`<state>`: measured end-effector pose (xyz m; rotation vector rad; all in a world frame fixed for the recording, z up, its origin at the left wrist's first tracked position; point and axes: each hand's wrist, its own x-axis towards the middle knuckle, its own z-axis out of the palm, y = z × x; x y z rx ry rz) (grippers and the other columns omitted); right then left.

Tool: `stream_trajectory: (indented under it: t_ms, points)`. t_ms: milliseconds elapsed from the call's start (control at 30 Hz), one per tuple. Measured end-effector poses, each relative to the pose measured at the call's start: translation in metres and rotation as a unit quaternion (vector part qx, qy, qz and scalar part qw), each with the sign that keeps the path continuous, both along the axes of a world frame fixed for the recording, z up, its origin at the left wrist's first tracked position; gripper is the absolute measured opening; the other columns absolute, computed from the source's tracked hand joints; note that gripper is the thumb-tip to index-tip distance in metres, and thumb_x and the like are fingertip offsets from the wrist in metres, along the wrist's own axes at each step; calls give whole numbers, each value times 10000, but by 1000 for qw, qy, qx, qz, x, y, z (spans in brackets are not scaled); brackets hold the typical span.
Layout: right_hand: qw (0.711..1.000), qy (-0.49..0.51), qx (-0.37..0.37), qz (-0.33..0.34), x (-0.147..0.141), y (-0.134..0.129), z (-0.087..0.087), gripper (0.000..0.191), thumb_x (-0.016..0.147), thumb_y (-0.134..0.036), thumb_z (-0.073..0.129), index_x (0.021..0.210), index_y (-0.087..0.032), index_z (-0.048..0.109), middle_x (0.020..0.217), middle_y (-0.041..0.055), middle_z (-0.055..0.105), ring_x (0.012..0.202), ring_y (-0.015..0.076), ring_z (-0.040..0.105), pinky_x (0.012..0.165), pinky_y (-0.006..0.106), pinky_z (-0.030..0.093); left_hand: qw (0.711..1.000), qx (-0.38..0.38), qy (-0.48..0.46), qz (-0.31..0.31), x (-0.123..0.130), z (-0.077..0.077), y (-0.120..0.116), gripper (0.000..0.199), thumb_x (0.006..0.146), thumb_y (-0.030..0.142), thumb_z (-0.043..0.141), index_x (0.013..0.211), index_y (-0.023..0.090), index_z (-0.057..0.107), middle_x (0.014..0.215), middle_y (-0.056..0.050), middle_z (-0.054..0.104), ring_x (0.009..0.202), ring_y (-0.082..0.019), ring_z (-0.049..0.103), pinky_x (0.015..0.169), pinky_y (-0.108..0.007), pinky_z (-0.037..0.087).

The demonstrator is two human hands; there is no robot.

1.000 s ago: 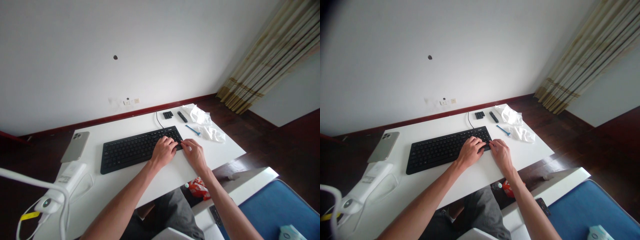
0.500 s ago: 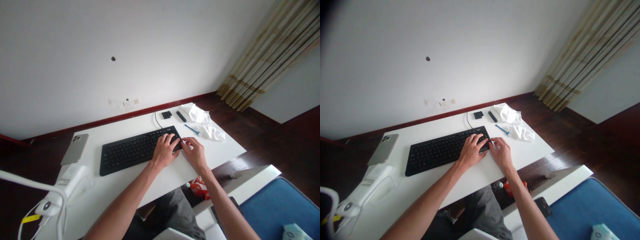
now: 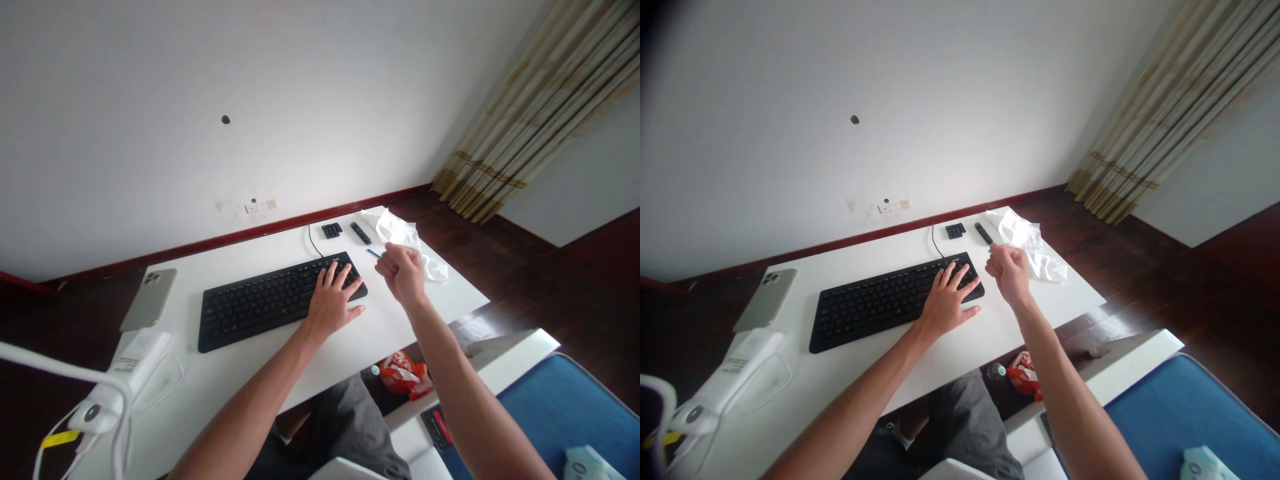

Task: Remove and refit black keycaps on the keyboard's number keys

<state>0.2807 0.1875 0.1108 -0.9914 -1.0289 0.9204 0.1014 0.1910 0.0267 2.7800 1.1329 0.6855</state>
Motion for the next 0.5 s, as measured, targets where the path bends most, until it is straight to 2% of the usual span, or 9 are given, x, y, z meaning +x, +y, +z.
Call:
stream_trajectory:
  t_ms: [67,100,167,233,300,367,433,500]
  points:
    - [997,47,10,64,-1,10,25,589,895,-455,681,562,-254,238,504,-105,144,433,71,101,416,254,151,1000,1,-6,0,-1,0,0,659,879,579,727,1477,345,578,1652,-71,405,1539,-402,279,1219,-624,313]
    - [993,54,-1,101,-3,15,30,584,891,-461,687,564,-254,250,503,-107,148,429,67,99,413,251,149,1000,2,-7,1,-1,0,1,662,876,581,730,1478,351,578,1656,-68,398,1544,-403,269,1220,-629,312]
    - [985,47,-39,162,-10,22,22,597,863,-501,722,560,-251,272,495,-112,168,423,58,107,411,245,147,1000,5,-4,6,-1,-2,1,669,864,576,746,1475,359,580,1666,-65,381,1551,-409,253,1218,-638,311]
    - [980,26,-79,183,-19,29,-3,649,820,-578,751,545,-256,260,479,-114,171,423,57,128,412,245,143,1000,4,1,19,-1,-4,1,670,846,579,764,1454,351,600,1667,-73,377,1554,-421,242,1216,-651,310]
    - [978,-12,-111,173,-24,38,-27,657,801,-632,752,549,-258,274,478,-107,201,433,65,169,420,247,149,1000,2,6,21,-1,-6,1,652,844,599,757,1429,346,620,1665,-79,378,1557,-424,240,1222,-652,304]
    - [982,-31,-98,157,-19,52,-39,645,806,-634,746,570,-256,280,501,-106,212,449,68,178,435,247,169,1000,-1,13,17,-1,-5,1,653,870,620,715,1456,360,591,1672,-68,369,1558,-418,247,1224,-648,304]
    - [992,-71,-49,90,-6,70,-35,583,853,-633,691,595,-247,339,519,-96,251,458,80,215,450,249,212,1000,-6,24,15,-2,-3,0,650,897,633,671,1482,371,562,1679,-55,361,1562,-404,248,1231,-633,304]
    - [982,-186,-12,-6,9,90,-23,501,934,-591,601,617,-223,477,535,-52,397,492,105,350,492,255,294,999,-14,34,16,-3,0,-1,649,913,638,644,1496,370,546,1681,-51,358,1565,-393,247,1240,-616,299]
